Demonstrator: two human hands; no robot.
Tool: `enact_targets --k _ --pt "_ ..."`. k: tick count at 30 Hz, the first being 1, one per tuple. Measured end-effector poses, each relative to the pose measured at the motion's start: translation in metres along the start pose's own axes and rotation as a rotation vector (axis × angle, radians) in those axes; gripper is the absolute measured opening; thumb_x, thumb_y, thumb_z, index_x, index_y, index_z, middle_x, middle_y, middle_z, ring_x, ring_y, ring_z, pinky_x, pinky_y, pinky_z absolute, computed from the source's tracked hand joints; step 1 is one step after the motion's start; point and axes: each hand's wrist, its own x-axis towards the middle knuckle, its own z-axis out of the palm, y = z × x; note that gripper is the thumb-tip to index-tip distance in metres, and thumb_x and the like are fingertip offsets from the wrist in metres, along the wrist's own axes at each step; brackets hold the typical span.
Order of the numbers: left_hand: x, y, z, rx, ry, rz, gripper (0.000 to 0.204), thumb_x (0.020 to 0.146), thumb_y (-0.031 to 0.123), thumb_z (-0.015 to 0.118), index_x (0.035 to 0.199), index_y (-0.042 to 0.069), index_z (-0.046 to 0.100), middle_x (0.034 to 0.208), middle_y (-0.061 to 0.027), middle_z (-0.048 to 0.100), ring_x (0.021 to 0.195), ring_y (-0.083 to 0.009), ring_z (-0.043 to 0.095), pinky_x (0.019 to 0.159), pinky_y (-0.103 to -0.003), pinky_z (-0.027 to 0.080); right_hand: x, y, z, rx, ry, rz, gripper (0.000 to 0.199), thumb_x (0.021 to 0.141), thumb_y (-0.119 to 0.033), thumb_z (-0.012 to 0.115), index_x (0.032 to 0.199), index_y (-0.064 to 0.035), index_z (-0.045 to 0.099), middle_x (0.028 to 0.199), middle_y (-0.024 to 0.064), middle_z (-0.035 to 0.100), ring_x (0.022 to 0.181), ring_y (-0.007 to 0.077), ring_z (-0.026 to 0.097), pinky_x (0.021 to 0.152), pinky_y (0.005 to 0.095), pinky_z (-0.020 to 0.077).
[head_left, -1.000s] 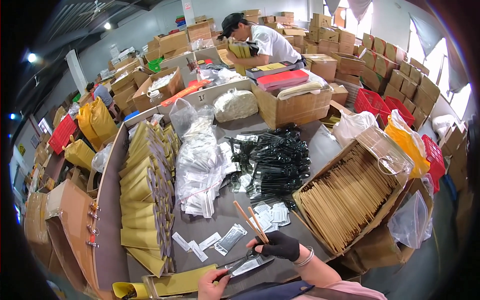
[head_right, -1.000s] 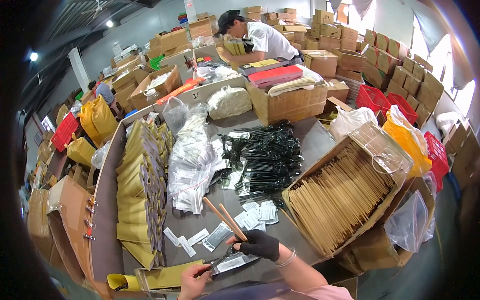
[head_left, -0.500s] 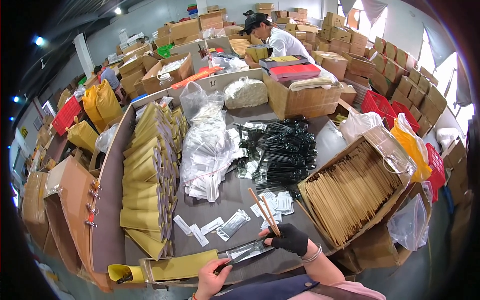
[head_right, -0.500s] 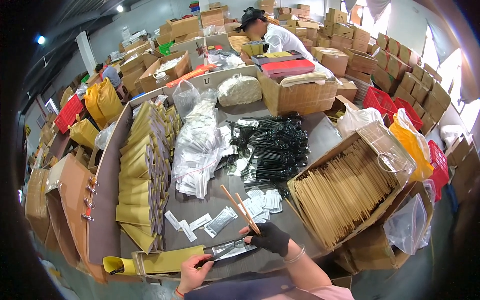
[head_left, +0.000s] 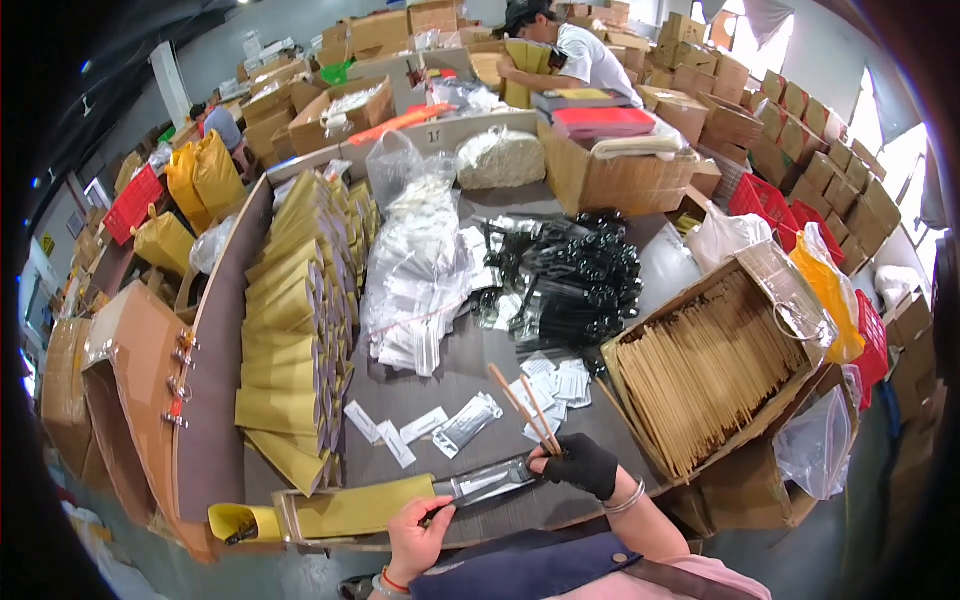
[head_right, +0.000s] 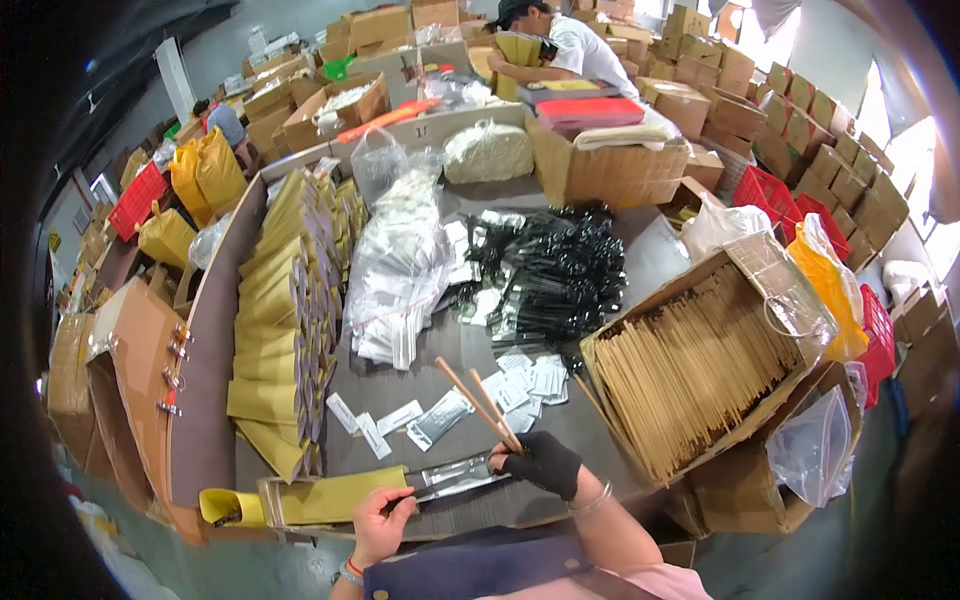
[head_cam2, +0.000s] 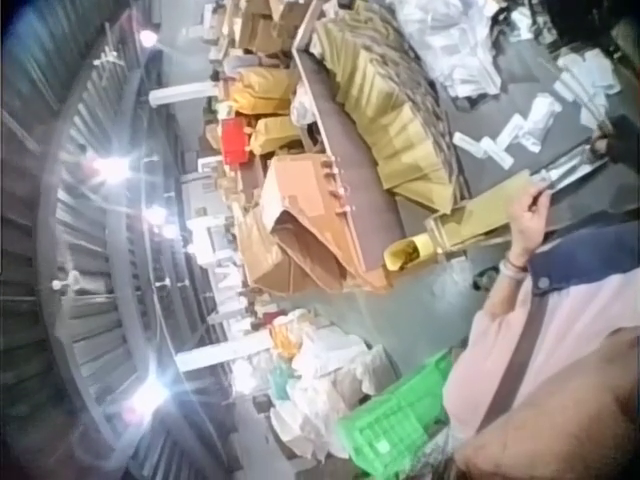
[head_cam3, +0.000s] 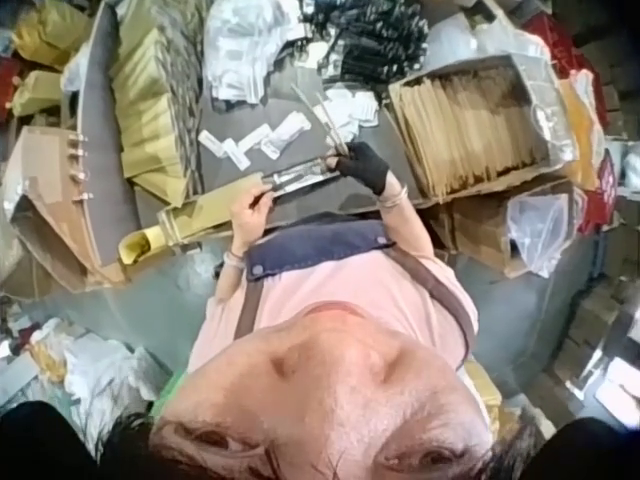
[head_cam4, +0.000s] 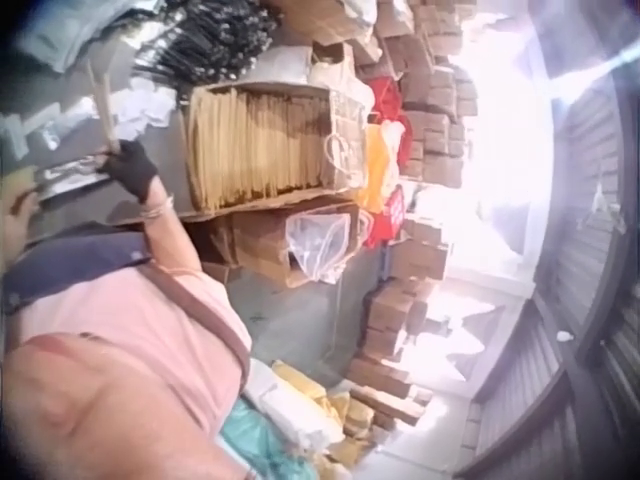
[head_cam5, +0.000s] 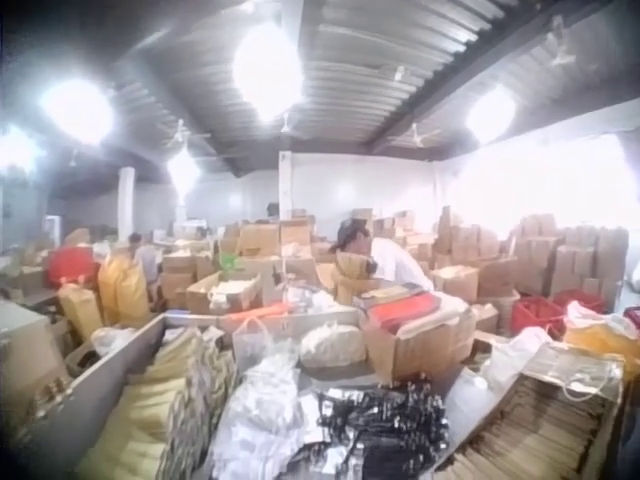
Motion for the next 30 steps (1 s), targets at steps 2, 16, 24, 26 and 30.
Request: enact_targets --k 2,16,24,26,30 --pt "0.002 -0.011 0.002 -0.008 -0.005 0.005 0.012 0.086 0.003 0.067 0.097 -0.001 0.068 0.085 -0.0084 0.066 0.073 -0.0122 0.062 0.066 -0.026 0.049 0.006 0.001 0.002 0.026 0.015 -0.053 0.021 0.086 -0.02 0.071 0.096 -0.0013 0.069 0.081 0.0015 0.066 0.075 0.0078 0.059 0.068 0.0245 0.0474" --pt "-0.005 -0.036 0.033 0.519 -0.107 0.438 0.039 0.07 0.014 0.077 0.107 0.01 0.067 0.114 -0.0004 0.062 0.098 -0.0246 0.056 0.083 -0.038 0.044 0.011 0.034 -0.006 0.265 0.185 0.041 0.014 0.088 -0.011 0.066 0.096 0.0 0.063 0.067 -0.0024 0.053 0.053 0.0031 0.042 0.047 0.0199 0.029" --pt "0.001 -0.046 0.029 0.748 -0.261 0.373 0.051 0.069 0.02 0.076 0.117 0.013 0.062 0.126 0.0065 0.056 0.104 -0.0209 0.05 0.088 -0.037 0.037 0.032 0.033 0.012 -0.68 0.28 -0.006 0.022 0.085 -0.021 0.069 0.091 -0.0002 0.067 0.078 0.0118 0.069 0.071 0.0199 0.068 0.064 0.0329 0.05" --pt "0.0 -0.045 0.024 0.75 -0.26 0.371 0.049 0.07 0.02 0.076 0.116 0.013 0.063 0.125 0.0064 0.056 0.105 -0.0212 0.05 0.088 -0.038 0.037 0.032 0.052 -0.004 -0.699 0.398 -0.216 0.02 0.088 -0.021 0.066 0.091 -0.0006 0.065 0.075 0.0078 0.066 0.069 0.016 0.063 0.063 0.0311 0.0481" --pt "0.001 -0.045 0.017 0.762 -0.255 0.367 0.045 0.072 0.02 0.074 0.115 0.012 0.064 0.125 0.006 0.057 0.106 -0.0223 0.05 0.09 -0.04 0.037 0.017 0.044 -0.013 -0.19 0.754 -0.388 0.013 0.096 -0.017 0.056 0.098 -0.004 0.061 0.072 0.0002 0.054 0.065 0.0096 0.05 0.06 0.0272 0.0424"
